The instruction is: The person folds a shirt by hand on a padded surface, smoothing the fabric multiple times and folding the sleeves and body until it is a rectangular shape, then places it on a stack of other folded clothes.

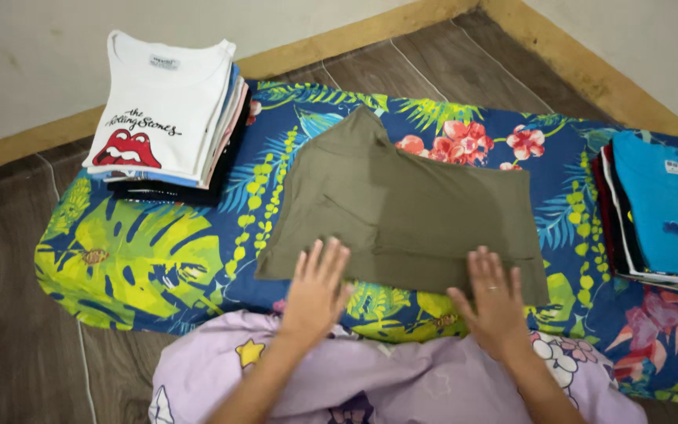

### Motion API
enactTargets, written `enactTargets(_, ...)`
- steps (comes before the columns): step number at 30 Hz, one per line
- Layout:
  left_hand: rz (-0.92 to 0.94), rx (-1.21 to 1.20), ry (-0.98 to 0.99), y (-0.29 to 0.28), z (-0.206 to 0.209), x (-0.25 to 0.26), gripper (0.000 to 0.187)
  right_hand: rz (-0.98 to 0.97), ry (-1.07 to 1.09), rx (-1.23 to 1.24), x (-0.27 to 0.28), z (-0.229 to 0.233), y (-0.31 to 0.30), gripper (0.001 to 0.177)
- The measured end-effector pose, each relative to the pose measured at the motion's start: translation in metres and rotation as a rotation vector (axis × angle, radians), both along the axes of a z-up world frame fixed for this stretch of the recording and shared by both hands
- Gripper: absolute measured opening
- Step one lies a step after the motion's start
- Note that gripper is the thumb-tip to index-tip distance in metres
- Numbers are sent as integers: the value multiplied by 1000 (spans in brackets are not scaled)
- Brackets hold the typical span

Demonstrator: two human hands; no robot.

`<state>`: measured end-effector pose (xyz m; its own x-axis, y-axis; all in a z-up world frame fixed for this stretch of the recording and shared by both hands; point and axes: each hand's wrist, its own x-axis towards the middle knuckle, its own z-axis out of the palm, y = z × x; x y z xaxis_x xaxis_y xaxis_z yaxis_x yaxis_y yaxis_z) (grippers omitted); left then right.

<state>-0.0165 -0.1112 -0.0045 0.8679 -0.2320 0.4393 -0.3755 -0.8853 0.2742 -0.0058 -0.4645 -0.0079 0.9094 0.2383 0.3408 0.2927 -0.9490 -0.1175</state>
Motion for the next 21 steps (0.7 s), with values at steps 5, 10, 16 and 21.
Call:
enactTargets(5, -8, 166, -23, -7, 0, -13, 72, 18, 155, -13, 10, -5, -7, 82)
enactTargets(10, 98, 80, -35, 25, 7, 1, 79, -35, 55, -137, 35, -9, -60, 86)
enactTargets(16, 241, -165, 8, 55, 43, 80, 59, -94, -53, -15, 99, 17, -77, 67)
enactTargets(21, 235, -259, -39, 20, 45, 171, 35, -63, -76, 65, 193, 31, -77, 46)
